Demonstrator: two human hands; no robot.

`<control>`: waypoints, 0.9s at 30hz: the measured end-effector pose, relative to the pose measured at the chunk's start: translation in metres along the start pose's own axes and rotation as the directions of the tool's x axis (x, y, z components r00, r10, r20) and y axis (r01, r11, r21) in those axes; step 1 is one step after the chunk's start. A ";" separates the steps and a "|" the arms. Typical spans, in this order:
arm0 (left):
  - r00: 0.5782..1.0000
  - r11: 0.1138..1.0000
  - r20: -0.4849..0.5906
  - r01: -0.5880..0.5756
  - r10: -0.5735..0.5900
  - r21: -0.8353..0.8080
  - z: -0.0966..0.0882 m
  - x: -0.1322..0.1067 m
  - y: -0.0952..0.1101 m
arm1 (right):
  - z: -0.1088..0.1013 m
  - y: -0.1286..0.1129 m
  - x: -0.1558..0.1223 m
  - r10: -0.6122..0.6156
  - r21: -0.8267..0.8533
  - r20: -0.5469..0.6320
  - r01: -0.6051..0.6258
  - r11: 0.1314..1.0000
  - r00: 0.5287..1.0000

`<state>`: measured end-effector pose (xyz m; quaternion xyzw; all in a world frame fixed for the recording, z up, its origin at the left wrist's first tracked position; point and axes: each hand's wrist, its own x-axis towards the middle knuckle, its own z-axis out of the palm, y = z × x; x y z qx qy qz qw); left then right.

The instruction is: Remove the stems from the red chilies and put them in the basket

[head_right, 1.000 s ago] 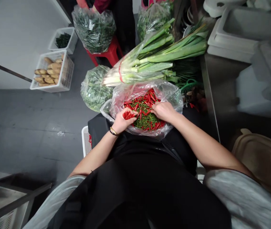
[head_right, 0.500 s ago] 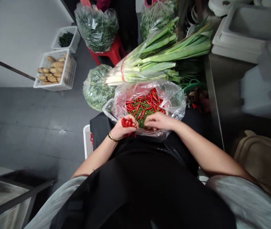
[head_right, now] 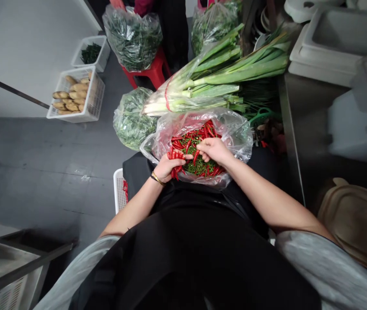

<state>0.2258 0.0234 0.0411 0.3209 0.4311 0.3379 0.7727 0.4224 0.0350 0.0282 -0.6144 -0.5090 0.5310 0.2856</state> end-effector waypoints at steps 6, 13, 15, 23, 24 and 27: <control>0.990 0.995 0.114 0.087 -0.080 -0.057 0.018 -0.010 0.003 | 0.012 -0.018 -0.029 -0.484 -0.736 0.024 0.343 0.584 0.875; 0.843 0.909 -0.377 -0.270 0.382 0.318 -0.092 -0.076 0.062 | 0.037 -0.012 -0.003 -0.199 -0.850 0.450 0.485 0.205 0.871; 0.719 0.849 -0.523 -0.180 0.458 0.496 -0.143 -0.092 0.063 | 0.045 -0.011 0.003 -0.146 -0.826 0.513 0.532 0.185 0.846; 0.799 0.302 -0.445 0.343 0.405 0.889 -0.210 -0.099 0.051 | -0.018 -0.017 0.011 -0.072 -0.480 0.346 0.243 0.843 0.936; 0.792 0.278 -0.406 0.306 0.456 0.910 -0.196 -0.096 0.055 | -0.026 -0.018 0.007 -0.040 -0.331 0.335 0.157 0.931 0.941; 0.774 0.260 -0.245 0.107 0.584 0.960 -0.133 -0.084 0.068 | -0.035 -0.022 -0.006 -0.051 0.059 0.282 0.036 0.998 0.958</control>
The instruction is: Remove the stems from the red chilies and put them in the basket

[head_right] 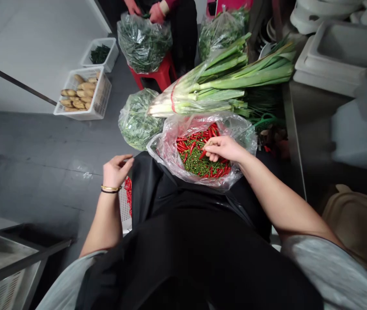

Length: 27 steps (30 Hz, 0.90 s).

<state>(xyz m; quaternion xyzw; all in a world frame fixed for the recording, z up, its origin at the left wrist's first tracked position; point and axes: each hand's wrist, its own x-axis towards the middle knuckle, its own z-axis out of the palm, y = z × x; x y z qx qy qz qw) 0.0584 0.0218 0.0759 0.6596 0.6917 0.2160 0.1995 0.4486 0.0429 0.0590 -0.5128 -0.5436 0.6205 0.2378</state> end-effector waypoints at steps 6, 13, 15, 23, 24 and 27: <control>0.809 0.805 0.414 -0.119 0.419 -0.581 0.079 -0.012 0.120 | 0.034 -0.001 -0.021 -0.174 -0.006 -0.017 0.174 0.985 0.985; 0.461 0.569 0.862 0.660 0.208 -0.490 0.139 -0.030 0.130 | 0.061 0.012 -0.036 -0.362 -0.902 0.000 0.155 0.402 0.932; 0.447 0.520 0.880 0.720 0.159 -0.459 0.138 -0.034 0.128 | 0.065 0.012 -0.032 -0.288 -0.945 0.060 0.148 0.293 0.956; 0.540 0.269 0.810 0.764 0.229 -0.586 0.134 -0.027 0.127 | 0.021 0.018 0.028 -0.163 -0.986 0.020 0.046 0.159 0.986; 0.557 0.228 0.805 0.773 0.204 -0.592 0.136 -0.025 0.126 | 0.014 0.021 0.034 -0.158 -0.986 0.011 0.037 0.164 0.987; 0.569 0.177 0.809 0.790 0.146 -0.587 0.143 -0.023 0.124 | 0.005 0.028 0.034 -0.129 -0.985 -0.026 -0.003 0.175 0.991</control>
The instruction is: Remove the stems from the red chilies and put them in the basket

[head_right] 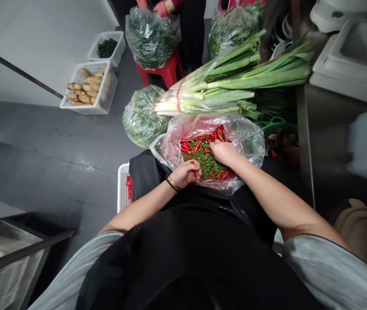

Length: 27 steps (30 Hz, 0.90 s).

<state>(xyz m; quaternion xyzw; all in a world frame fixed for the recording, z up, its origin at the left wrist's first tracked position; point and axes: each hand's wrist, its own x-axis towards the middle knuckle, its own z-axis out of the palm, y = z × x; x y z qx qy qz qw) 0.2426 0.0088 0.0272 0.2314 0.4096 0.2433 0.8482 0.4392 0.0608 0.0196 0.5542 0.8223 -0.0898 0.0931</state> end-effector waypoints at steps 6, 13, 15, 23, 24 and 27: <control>0.999 0.999 -0.031 0.021 -0.022 -0.036 0.003 0.009 -0.007 | -0.004 -0.030 -0.053 0.044 0.381 -0.162 0.021 0.924 0.986; 0.985 0.858 0.076 -0.175 0.157 0.482 0.000 -0.003 -0.011 | -0.015 -0.042 -0.056 -0.018 0.777 0.032 -0.014 0.629 0.999; 0.946 0.718 0.180 -0.322 0.270 0.618 0.001 -0.012 -0.005 | -0.013 -0.042 -0.052 -0.087 0.866 0.070 -0.017 0.500 0.994; 0.937 0.862 0.323 -0.267 0.129 0.431 -0.001 -0.018 0.010 | -0.012 -0.021 -0.033 -0.063 0.884 0.228 -0.180 0.431 0.972; 0.949 0.911 0.299 -0.206 0.097 0.358 -0.002 -0.015 0.009 | -0.015 -0.012 -0.023 0.029 0.753 0.223 -0.191 0.629 0.975; 0.981 0.983 0.181 -0.094 0.064 0.161 -0.007 -0.007 0.012 | -0.017 0.015 0.016 0.413 0.291 0.045 -0.407 0.866 0.910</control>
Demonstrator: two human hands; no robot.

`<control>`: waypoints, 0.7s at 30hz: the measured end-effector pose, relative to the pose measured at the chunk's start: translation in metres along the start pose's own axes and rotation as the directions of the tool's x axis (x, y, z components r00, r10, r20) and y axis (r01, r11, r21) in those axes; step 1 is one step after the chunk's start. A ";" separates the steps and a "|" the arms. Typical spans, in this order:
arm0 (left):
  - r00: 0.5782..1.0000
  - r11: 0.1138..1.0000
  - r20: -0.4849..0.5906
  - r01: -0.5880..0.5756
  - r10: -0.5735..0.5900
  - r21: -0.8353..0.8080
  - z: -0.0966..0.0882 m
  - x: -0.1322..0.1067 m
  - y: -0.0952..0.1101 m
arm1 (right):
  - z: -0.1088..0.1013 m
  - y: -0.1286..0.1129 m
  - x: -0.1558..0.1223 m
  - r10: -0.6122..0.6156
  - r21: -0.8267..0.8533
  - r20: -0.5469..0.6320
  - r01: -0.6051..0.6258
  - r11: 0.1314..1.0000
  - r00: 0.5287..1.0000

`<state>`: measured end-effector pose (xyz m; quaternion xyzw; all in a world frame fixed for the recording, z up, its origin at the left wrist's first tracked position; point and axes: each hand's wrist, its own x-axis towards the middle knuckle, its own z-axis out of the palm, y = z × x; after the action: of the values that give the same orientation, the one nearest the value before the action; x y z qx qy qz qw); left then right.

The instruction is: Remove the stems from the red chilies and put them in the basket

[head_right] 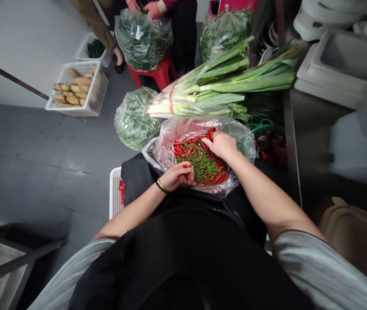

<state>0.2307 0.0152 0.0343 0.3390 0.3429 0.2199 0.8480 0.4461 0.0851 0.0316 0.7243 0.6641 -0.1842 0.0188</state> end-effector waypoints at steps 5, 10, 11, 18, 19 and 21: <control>0.985 0.989 -0.167 0.012 -0.037 -0.146 -0.003 0.022 0.012 | 0.015 0.000 0.048 0.173 -0.170 0.131 -0.149 0.974 0.976; 0.952 0.992 -0.303 -0.006 -0.033 -0.128 0.006 0.047 0.015 | 0.012 -0.003 0.028 0.125 -0.159 0.143 -0.102 0.982 0.982; 0.948 0.992 -0.316 -0.009 -0.031 -0.125 0.007 0.049 0.014 | 0.010 -0.005 0.018 0.083 -0.153 0.136 -0.061 0.986 0.987; 0.909 0.984 -0.411 -0.007 -0.069 -0.180 0.008 0.049 -0.007 | 0.019 -0.030 -0.048 -0.150 -0.066 0.133 0.159 0.985 0.980; 0.903 0.984 -0.426 -0.017 -0.062 -0.179 0.008 0.049 -0.010 | 0.023 -0.035 -0.054 -0.182 -0.037 0.150 0.190 0.981 0.972; 0.887 0.984 -0.460 -0.044 -0.041 -0.172 0.007 0.050 -0.017 | 0.027 -0.042 -0.063 -0.259 0.017 0.189 0.260 0.965 0.947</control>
<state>0.2710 0.0312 0.0044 0.2001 0.5135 0.3248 0.7686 0.3955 0.0222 0.0337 0.6097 0.7496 -0.2505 0.0608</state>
